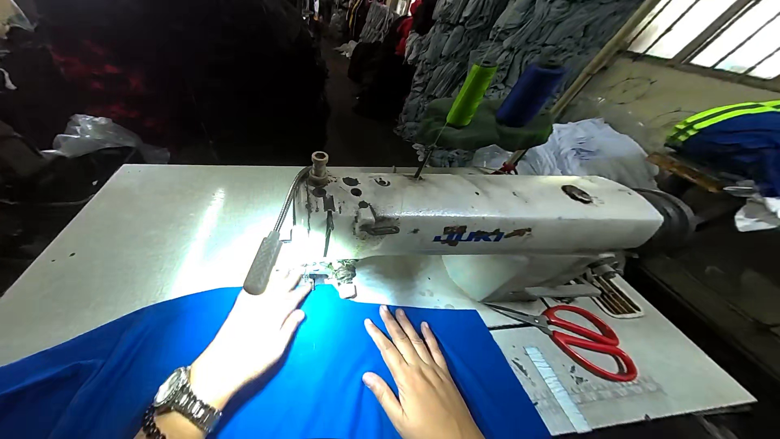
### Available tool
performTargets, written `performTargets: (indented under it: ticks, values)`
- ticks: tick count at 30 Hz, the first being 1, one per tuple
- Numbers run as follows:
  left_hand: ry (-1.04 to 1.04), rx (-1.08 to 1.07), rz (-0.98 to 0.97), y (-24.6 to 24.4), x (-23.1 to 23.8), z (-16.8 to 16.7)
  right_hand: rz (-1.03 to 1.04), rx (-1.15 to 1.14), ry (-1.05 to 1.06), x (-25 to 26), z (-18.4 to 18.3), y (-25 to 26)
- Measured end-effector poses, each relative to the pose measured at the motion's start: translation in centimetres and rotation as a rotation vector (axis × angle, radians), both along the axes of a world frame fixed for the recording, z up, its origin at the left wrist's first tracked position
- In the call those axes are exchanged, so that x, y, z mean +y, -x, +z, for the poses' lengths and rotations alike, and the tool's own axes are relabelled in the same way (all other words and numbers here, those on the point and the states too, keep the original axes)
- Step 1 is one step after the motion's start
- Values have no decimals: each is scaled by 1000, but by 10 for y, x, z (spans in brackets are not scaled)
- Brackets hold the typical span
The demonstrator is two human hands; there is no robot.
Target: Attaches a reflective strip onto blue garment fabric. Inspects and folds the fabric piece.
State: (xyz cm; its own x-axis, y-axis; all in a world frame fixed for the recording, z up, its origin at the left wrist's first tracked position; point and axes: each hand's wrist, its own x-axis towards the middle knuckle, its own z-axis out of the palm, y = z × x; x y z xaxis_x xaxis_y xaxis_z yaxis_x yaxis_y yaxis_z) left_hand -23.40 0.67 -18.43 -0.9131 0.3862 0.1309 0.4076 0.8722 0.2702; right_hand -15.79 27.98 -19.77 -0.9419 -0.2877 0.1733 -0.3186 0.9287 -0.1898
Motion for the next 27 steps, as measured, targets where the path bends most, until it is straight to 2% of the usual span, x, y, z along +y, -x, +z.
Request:
performTargets:
  ticks: [1, 2, 4, 6, 10, 15, 20, 21, 24, 25, 27]
  values:
    - [37, -114, 0, -3, 0, 5, 0, 15, -3, 0, -1, 0]
    - [82, -136, 61, -2, -1, 4, 0, 21, -6, 0, -2, 0]
    - [180, -124, 237, 6, -10, -1, 0, 23, -11, -1, -4, 0]
    - [117, -8, 332, 9, -19, -4, 1, 23, -14, -1, -3, 1]
    - [100, 111, 247, -24, -30, 9, 1, 7, -13, 0, 0, 1]
    - [160, 3, 304, -42, -42, -8, 24, 48, -13, 2, -7, 10]
    - [189, -175, 324, -30, -41, 3, 36, 75, -21, 2, -11, 24]
    - [186, -118, 293, -31, -41, 2, 38, 75, -12, 4, -11, 26]
    - [98, 471, 39, -42, -38, -11, 62, 123, 146, 6, -11, 25]
    - [88, 607, -60, -46, -33, -7, 87, 181, 229, 2, -5, 21]
    - [91, 679, -211, -61, -18, 8, 182, 222, 367, -21, 28, 3]
